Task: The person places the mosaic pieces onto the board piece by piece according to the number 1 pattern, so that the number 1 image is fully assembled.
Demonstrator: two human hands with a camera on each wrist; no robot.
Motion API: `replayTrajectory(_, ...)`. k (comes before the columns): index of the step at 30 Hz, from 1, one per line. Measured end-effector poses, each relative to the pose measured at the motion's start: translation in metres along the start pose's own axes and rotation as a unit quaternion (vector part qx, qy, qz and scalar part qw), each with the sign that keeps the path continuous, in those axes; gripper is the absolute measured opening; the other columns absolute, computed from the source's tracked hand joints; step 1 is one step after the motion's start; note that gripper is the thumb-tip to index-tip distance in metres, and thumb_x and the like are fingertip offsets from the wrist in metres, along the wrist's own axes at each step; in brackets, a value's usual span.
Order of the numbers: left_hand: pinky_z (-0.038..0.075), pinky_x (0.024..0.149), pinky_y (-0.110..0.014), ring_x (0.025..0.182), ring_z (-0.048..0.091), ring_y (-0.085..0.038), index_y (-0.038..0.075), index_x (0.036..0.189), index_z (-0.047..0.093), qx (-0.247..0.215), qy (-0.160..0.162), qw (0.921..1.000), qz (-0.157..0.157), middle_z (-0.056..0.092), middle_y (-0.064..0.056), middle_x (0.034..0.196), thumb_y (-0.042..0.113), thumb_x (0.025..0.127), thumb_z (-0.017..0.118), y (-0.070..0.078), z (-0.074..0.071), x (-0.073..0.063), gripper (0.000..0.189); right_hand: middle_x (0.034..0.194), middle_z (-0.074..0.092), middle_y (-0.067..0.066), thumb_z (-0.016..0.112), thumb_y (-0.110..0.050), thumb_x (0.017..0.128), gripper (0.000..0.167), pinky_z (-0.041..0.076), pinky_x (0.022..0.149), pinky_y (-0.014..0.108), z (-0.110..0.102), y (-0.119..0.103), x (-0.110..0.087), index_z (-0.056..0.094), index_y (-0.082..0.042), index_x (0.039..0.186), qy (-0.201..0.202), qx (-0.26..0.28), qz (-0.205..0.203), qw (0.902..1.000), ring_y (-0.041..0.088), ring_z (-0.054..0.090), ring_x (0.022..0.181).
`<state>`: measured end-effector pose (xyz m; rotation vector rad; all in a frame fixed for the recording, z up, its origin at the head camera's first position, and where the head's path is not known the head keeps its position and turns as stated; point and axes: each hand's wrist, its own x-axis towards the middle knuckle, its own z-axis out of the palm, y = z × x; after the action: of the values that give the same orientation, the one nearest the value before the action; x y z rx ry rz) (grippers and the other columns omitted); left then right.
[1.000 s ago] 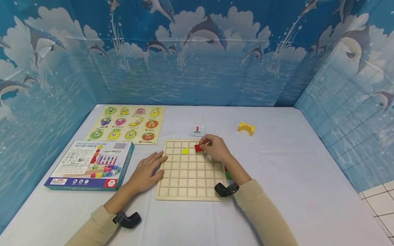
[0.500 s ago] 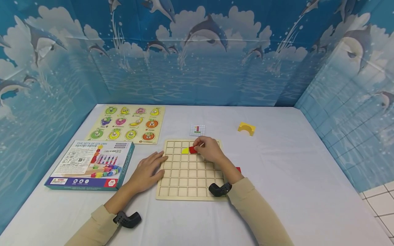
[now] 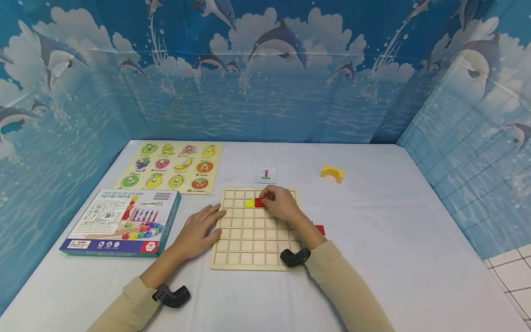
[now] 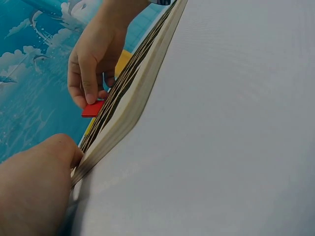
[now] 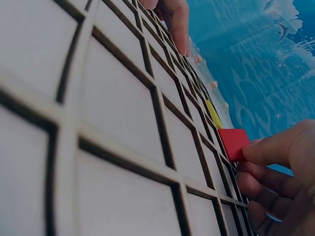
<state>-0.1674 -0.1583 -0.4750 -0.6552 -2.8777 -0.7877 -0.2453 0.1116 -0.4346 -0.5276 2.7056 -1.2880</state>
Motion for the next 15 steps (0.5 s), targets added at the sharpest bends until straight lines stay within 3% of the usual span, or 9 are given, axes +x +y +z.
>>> replayTrajectory(15, 0.022, 0.11, -0.058, 0.143, 0.026, -0.031, 0.014, 0.145, 0.048, -0.001, -0.003, 1.0, 0.0, 0.035, -0.007, 0.155, 0.031, 0.096, 0.05, 0.0001, -0.0001, 0.0003, 0.052, 0.087, 0.058, 0.006, 0.061, -0.008, 0.095, 0.012, 0.042, 0.069, 0.034, 0.0028, 0.0052, 0.0002, 0.069, -0.003, 0.102, 0.0, -0.031, -0.016, 0.9994, 0.02, 0.049, 0.076)
